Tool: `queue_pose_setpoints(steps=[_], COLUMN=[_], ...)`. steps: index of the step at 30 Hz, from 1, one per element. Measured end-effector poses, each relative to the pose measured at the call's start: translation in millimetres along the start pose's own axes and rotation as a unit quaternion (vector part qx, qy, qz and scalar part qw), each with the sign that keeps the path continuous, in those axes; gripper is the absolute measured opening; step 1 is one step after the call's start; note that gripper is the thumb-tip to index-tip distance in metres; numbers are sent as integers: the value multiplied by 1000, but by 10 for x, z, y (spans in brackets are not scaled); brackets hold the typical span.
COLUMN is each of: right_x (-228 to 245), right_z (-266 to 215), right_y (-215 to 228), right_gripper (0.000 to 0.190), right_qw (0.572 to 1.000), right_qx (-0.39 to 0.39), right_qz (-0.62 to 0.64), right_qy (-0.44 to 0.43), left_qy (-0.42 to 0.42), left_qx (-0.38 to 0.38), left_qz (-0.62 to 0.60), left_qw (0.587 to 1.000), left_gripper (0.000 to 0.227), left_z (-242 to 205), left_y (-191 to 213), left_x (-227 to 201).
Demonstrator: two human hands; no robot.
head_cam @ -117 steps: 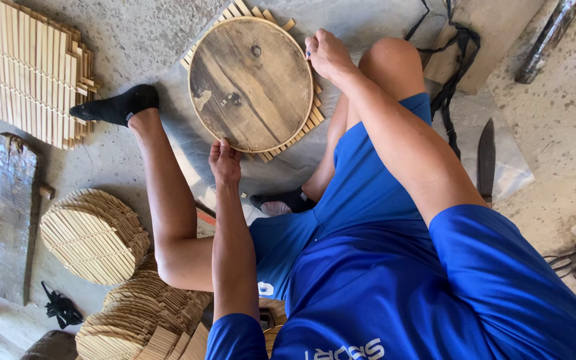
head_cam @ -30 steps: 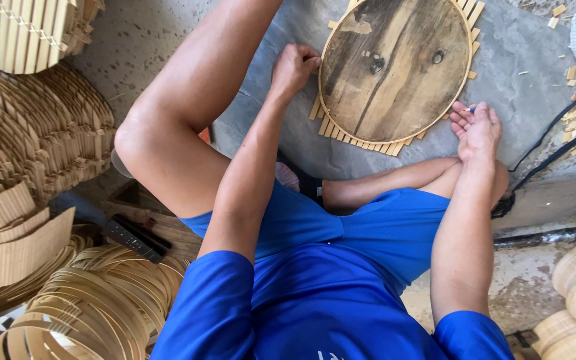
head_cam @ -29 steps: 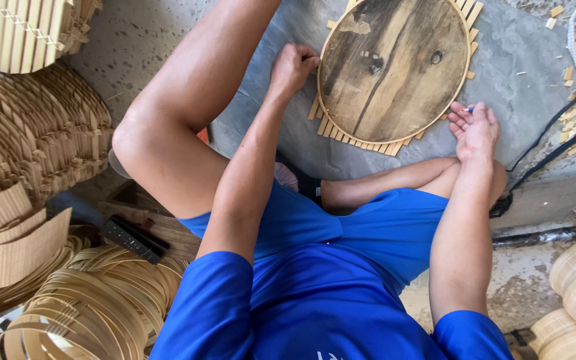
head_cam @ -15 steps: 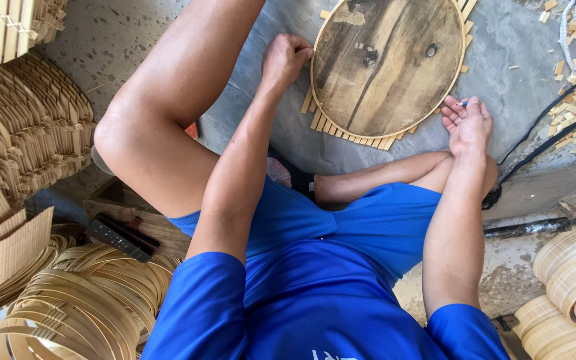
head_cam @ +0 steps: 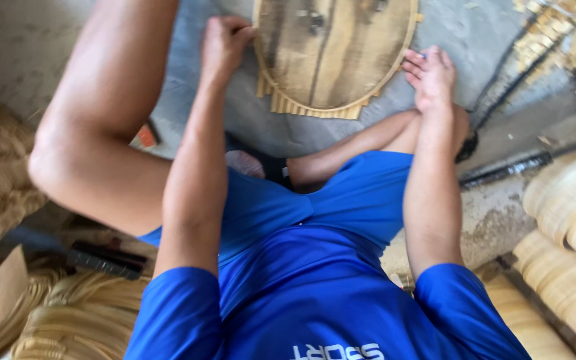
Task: The person sits on the floor and weaves thin wooden strips into a circular frame to create a basket. They repeatedly pick up pre-woven rectangular sections, place them onto the frame, and press them into place by hand.
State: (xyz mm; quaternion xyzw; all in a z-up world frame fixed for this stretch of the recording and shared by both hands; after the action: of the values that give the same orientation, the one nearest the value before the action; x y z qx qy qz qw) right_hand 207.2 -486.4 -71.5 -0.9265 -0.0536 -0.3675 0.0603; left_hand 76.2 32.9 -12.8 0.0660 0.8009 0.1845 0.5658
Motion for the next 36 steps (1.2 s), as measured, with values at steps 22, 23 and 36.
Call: queue_pose_setpoints(steps=[22, 23, 36], right_x=[83, 105, 439], right_z=[-26, -9, -254], right_y=[-47, -81, -366], right_gripper=[27, 27, 28], right_qw=[993, 992, 977], right_qx=[-78, -79, -61], right_qz=[-14, -10, 91], right_qy=[92, 93, 183], left_qy=[101, 101, 151], left_qx=[-43, -47, -44], left_qz=[-151, -167, -189], left_qw=[982, 980, 969], left_gripper=[24, 22, 20], left_z=[-166, -153, -276], left_y=[138, 166, 151], left_x=[421, 441, 374])
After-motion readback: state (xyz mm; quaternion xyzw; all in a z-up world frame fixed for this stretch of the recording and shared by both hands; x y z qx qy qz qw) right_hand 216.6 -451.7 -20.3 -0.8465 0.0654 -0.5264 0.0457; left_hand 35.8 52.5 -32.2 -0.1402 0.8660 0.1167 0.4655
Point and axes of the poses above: each hand's wrist, its own z-axis towards the middle knuckle, its own y-axis out of the back of the hand, x = y × z, the point moved 8 cm from there along z, towards the middle knuckle, and after that the axes turned 11 degrees about x, right-handed, at the moved point
